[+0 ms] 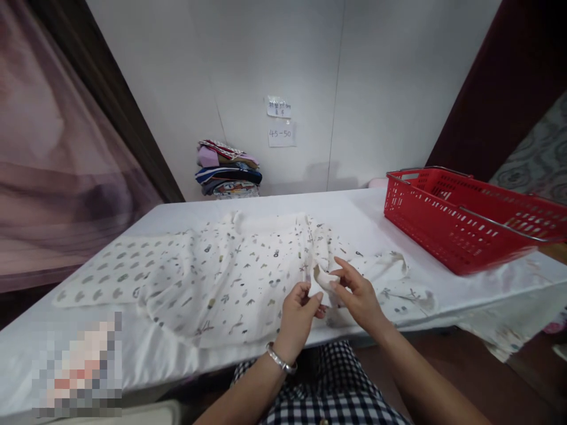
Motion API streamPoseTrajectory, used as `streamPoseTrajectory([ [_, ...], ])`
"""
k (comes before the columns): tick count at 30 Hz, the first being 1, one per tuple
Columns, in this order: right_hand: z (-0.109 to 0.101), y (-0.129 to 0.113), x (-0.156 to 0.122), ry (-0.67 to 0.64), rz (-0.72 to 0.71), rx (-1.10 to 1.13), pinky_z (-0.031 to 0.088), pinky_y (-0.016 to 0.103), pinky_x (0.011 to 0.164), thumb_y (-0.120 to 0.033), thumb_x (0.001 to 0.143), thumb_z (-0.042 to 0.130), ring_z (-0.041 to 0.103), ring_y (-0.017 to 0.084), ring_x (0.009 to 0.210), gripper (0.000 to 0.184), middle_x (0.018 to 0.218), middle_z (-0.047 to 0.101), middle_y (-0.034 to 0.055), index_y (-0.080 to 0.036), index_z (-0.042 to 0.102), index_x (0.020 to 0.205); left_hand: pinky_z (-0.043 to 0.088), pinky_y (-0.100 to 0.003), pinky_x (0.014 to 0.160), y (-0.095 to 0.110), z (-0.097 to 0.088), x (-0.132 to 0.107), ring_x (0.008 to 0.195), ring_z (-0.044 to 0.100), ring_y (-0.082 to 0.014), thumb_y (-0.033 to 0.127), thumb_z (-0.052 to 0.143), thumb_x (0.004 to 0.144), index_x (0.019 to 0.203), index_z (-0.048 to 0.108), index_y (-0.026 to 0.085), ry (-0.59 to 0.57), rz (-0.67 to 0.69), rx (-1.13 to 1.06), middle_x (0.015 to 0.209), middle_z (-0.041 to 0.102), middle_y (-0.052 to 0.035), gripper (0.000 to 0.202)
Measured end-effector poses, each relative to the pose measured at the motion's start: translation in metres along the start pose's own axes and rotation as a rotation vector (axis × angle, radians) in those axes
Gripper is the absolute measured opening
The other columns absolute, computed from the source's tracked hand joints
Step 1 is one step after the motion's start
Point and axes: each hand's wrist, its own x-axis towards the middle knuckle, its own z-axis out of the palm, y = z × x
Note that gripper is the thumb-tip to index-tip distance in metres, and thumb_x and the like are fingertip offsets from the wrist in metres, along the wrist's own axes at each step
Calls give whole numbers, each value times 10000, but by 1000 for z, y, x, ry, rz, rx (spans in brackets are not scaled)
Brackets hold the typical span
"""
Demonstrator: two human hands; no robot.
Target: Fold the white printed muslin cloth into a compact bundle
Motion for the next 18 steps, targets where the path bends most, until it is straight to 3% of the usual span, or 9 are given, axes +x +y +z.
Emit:
streamPoseTrajectory([
  [3, 0, 1, -3, 80, -90, -108, 482, 257, 627, -276, 818, 512, 538, 113, 656, 435, 901, 631, 44, -196, 464, 1244, 480, -216, 463, -5, -1, 0, 530, 586, -121, 364, 685, 628, 737, 454, 175, 25, 7, 22, 624, 534, 38, 318],
  [8, 7, -10, -10, 49, -231, -301, 504, 275, 691, -243, 853, 457, 597, 153, 791, 413, 941, 640, 60, -227, 458, 1266, 473, -205, 444, -3, 3, 0, 508, 547, -98, 362, 658, 653, 714, 440, 182, 11, 21, 33, 597, 526, 47, 289],
  [13, 11, -16, -16, -25, -272, -354, 501, 330, 805, -209, 884, 372, 586, 182, 956, 464, 1069, 615, 87, -233, 357, 1347, 486, -220, 489, 0, 4, -3, 571, 561, -117, 382, 650, 663, 750, 524, 165, -23, 21, 10, 653, 590, 0, 266],
  [18, 10, -22, -21, -73, -306, -428, 484, 390, 852, -195, 862, 400, 547, 218, 1033, 561, 1164, 566, 106, -224, 244, 1401, 502, -254, 609, 0, 3, -4, 682, 579, -142, 353, 630, 694, 830, 609, 158, -34, 41, -15, 761, 636, -33, 239],
])
